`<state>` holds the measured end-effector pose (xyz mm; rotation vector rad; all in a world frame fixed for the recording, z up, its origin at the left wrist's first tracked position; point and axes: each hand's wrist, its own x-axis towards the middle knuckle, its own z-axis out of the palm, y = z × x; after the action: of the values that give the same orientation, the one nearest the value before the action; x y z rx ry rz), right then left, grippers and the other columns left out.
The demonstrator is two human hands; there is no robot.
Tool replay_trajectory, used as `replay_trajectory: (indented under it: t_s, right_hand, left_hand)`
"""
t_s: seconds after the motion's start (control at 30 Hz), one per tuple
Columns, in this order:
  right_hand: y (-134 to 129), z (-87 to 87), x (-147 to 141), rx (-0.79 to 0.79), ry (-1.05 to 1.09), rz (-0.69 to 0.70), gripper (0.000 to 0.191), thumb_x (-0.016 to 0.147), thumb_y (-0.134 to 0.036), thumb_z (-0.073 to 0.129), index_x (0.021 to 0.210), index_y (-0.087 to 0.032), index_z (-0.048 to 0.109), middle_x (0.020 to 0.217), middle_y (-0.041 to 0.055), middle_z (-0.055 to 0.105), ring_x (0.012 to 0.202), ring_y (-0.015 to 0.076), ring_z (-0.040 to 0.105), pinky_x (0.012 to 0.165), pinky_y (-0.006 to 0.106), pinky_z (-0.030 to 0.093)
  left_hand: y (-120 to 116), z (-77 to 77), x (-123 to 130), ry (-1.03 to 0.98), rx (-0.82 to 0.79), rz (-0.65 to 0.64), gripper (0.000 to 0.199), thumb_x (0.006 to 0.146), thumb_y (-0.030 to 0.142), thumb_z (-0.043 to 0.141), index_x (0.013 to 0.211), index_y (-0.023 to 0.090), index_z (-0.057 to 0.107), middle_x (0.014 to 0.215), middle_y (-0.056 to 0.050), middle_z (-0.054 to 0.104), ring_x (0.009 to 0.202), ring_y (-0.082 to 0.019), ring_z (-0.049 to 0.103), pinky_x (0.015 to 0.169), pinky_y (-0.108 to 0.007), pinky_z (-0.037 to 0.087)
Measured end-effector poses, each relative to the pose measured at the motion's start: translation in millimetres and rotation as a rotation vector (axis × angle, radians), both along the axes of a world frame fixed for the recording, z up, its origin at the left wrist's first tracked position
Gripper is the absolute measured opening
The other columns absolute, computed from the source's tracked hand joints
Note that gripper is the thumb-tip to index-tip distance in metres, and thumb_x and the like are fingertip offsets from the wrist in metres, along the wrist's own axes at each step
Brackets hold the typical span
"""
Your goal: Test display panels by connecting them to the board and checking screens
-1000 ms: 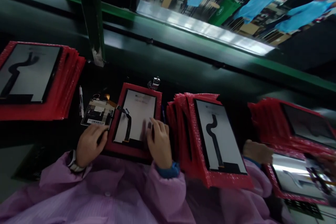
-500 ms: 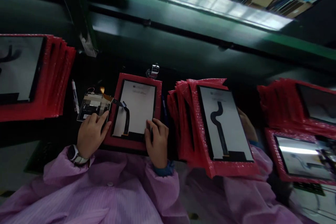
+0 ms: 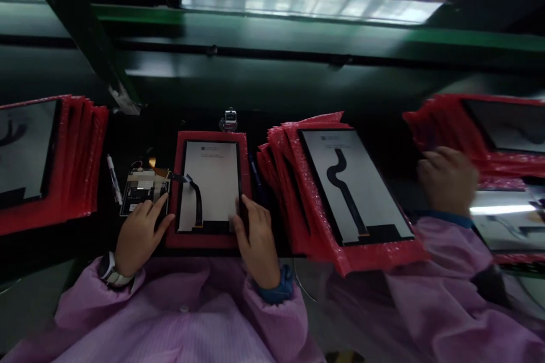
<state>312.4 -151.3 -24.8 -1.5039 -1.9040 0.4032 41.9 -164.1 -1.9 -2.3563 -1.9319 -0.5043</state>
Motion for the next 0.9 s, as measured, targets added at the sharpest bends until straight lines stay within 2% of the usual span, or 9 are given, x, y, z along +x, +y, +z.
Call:
replay_trajectory:
  t_s: [0.13, 0.23, 0.33, 0.47, 0.53, 0.63, 0.77, 0.83, 0.9]
  right_hand:
    - [-8, 6.3, -3, -0.062, -0.026, 0.007, 0.046, 0.107, -0.039, 0.039, 0.146, -0.017, 0.047, 0.134, 0.0148, 0.061, 0.125, 0.0264, 0.054, 0.104, 0.05, 0.051]
    - [-10, 6.5, -12, -0.081, -0.055, -0.029, 0.047, 0.107, -0.039, 0.035, 0.147, -0.018, 0.047, 0.137, 0.0148, 0.06, 0.126, 0.0276, 0.054, 0.103, 0.052, 0.05]
    - [-5, 3.0, -20, -0.132, -0.032, -0.121, 0.054, 0.106, -0.047, 0.033, 0.149, -0.018, 0.045, 0.14, 0.0163, 0.058, 0.125, 0.0312, 0.053, 0.101, 0.057, 0.048]
    - [5, 6.5, -18, -0.235, 0.221, -0.224, 0.059, 0.099, -0.056, 0.043, 0.141, -0.016, 0.054, 0.126, 0.0172, 0.065, 0.12, 0.0316, 0.057, 0.103, 0.057, 0.047]
    - [7, 16.8, -15, -0.253, 0.358, -0.225, 0.058, 0.096, -0.058, 0.05, 0.138, -0.019, 0.056, 0.122, 0.0151, 0.066, 0.117, 0.0301, 0.06, 0.101, 0.053, 0.05]
    - [4, 40.8, -23, -0.137, 0.462, -0.181, 0.057, 0.097, -0.052, 0.053, 0.147, -0.025, 0.047, 0.127, 0.0118, 0.063, 0.118, 0.0271, 0.06, 0.099, 0.047, 0.05]
    - [0, 75.1, -58, 0.095, 0.439, -0.023, 0.054, 0.102, -0.033, 0.05, 0.153, -0.026, 0.037, 0.131, 0.0108, 0.06, 0.122, 0.0236, 0.058, 0.101, 0.043, 0.051]
    - [1, 89.4, -79, 0.147, 0.412, 0.059, 0.054, 0.102, -0.026, 0.047, 0.154, -0.025, 0.033, 0.13, 0.0114, 0.059, 0.121, 0.0231, 0.058, 0.101, 0.043, 0.052]
    - [1, 100.5, -98, 0.187, 0.393, 0.13, 0.057, 0.102, -0.024, 0.047, 0.156, -0.025, 0.029, 0.133, 0.0119, 0.058, 0.121, 0.0238, 0.057, 0.102, 0.044, 0.052]
  left_hand:
    - [-10, 2.7, 13, -0.314, -0.008, -0.112, 0.035, 0.107, 0.031, 0.041, 0.135, 0.017, 0.057, 0.111, -0.009, 0.07, 0.104, -0.021, 0.065, 0.093, -0.036, 0.055]
    - [-11, 2.9, 25, -0.326, 0.003, -0.103, 0.036, 0.104, 0.029, 0.047, 0.135, 0.014, 0.057, 0.124, -0.012, 0.068, 0.117, -0.026, 0.062, 0.103, -0.043, 0.052]
    - [-5, 3.5, 26, -0.295, -0.017, -0.107, 0.032, 0.102, 0.026, 0.051, 0.129, 0.011, 0.062, 0.12, -0.012, 0.072, 0.111, -0.027, 0.065, 0.1, -0.044, 0.054]
    - [3, 10.3, 16, -0.318, -0.136, -0.146, 0.029, 0.101, 0.024, 0.052, 0.121, 0.011, 0.068, 0.116, -0.011, 0.075, 0.103, -0.026, 0.068, 0.094, -0.044, 0.058]
    - [3, 14.7, 11, -0.329, -0.205, -0.157, 0.03, 0.101, 0.027, 0.052, 0.12, 0.012, 0.07, 0.121, -0.012, 0.074, 0.105, -0.026, 0.07, 0.095, -0.045, 0.058]
    - [1, 21.5, 3, -0.378, -0.295, -0.165, 0.034, 0.101, 0.03, 0.052, 0.126, 0.014, 0.069, 0.132, -0.013, 0.069, 0.117, -0.026, 0.069, 0.101, -0.044, 0.056]
    - [2, 36.8, -7, -0.528, -0.42, -0.142, 0.037, 0.098, 0.033, 0.056, 0.129, 0.018, 0.069, 0.111, -0.009, 0.077, 0.098, -0.022, 0.074, 0.086, -0.035, 0.06]
    - [7, 47.0, -7, -0.676, -0.357, -0.067, 0.03, 0.099, 0.035, 0.055, 0.114, 0.019, 0.075, 0.096, -0.006, 0.079, 0.086, -0.02, 0.075, 0.079, -0.031, 0.059]
    - [15, 56.9, -4, -0.935, -0.209, -0.009, 0.029, 0.099, 0.038, 0.055, 0.109, 0.02, 0.076, 0.104, -0.007, 0.078, 0.094, -0.02, 0.074, 0.086, -0.03, 0.058]
